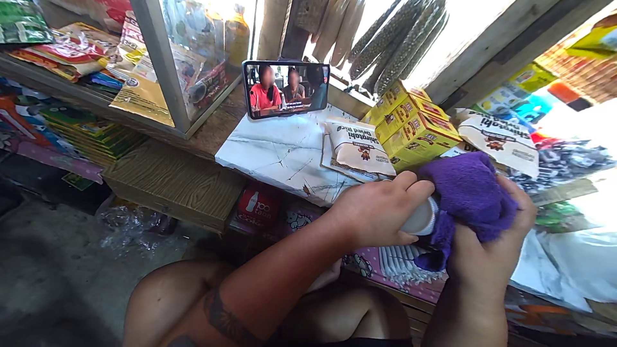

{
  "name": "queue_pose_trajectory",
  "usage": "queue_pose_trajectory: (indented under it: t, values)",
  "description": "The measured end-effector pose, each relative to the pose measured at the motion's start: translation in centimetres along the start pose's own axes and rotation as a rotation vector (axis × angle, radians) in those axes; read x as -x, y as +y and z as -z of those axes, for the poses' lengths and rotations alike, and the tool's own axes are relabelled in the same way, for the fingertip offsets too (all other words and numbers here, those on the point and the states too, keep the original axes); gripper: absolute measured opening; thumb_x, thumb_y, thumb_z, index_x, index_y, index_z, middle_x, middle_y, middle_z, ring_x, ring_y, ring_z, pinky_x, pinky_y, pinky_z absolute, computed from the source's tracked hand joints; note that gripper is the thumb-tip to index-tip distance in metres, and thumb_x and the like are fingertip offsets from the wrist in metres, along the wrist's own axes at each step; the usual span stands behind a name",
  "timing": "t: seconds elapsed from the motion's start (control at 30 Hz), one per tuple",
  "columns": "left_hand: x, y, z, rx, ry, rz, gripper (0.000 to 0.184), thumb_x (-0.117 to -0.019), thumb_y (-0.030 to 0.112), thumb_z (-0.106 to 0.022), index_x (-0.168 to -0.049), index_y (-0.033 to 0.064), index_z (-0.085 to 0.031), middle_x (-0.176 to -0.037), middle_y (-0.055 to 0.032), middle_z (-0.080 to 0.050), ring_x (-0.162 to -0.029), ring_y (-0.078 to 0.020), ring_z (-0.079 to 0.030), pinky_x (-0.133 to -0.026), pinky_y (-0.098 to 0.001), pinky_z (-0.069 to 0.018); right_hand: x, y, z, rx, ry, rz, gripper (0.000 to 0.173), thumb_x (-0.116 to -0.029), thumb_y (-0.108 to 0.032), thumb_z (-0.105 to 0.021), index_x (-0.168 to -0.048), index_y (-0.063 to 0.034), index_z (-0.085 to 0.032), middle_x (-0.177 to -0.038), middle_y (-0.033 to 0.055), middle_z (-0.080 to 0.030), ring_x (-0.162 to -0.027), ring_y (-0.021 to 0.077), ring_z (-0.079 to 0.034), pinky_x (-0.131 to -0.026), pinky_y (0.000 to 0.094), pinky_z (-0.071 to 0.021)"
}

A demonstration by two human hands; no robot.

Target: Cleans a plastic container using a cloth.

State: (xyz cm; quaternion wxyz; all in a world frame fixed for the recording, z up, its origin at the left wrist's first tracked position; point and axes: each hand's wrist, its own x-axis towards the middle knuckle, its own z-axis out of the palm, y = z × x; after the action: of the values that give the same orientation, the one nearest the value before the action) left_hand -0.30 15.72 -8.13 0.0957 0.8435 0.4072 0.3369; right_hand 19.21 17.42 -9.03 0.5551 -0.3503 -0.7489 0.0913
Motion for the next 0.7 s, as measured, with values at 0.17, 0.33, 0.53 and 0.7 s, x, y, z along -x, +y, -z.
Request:
queue_pose_trajectory:
  t: [0.17,0.33,0.53,0.7]
  values:
    - [0.03,0.09,0.13,0.008,-0.008,0.009,0.066,-0.0822,0.035,-0.083,-0.135,0.0053,-0.057,-0.117,-0.0123,-0.061,-0.096,-0.0232,-0.067,-0.072,-0.0388,-0.0582,0.04,-0.01,-0.08,-0.038,0.016,-0.023,0.07,-0.0832,-0.002,-0.062,-0.143,0.014,-0.03,-0.141,0.0144,-0.051,-0.128,0.0048,-0.053,-0.109,0.022,-0.0444]
    - [0.0,0.08,0.09,0.005,-0.015,0.009,0.068,-0.0821,0.035,-0.083,-0.137,0.0055,-0.056,-0.118,-0.0124,-0.061,-0.096,-0.0231,-0.067,-0.073,-0.0384,-0.0583,0.05,0.14,-0.07,-0.05,0.037,-0.021,0.071,-0.0817,-0.001,-0.062,-0.143,0.015,-0.031,-0.141,0.0152,-0.051,-0.128,0.0052,-0.053,-0.109,0.0219,-0.0441]
    - [0.05,0.04,0.02,0.004,-0.003,0.007,0.067,-0.0816,0.036,-0.083,-0.136,0.0058,-0.057,-0.116,-0.0121,-0.061,-0.094,-0.0232,-0.067,-0.071,-0.0388,-0.0584,0.03,0.22,-0.05,-0.055,0.043,-0.013,0.069,-0.0816,-0.001,-0.063,-0.142,0.0131,-0.033,-0.139,0.0124,-0.052,-0.128,0.0043,-0.053,-0.109,0.0221,-0.0443]
    - [0.06,0.01,0.04,0.0,-0.003,-0.002,0.068,-0.0819,0.036,-0.083,-0.136,0.0057,-0.056,-0.118,-0.0124,-0.06,-0.095,-0.0229,-0.067,-0.072,-0.0381,-0.0583,0.11,0.29,-0.04,-0.03,0.06,-0.028,0.072,-0.0818,-0.002,-0.062,-0.143,0.017,-0.029,-0.14,0.0179,-0.05,-0.129,0.0062,-0.052,-0.109,0.0222,-0.0435]
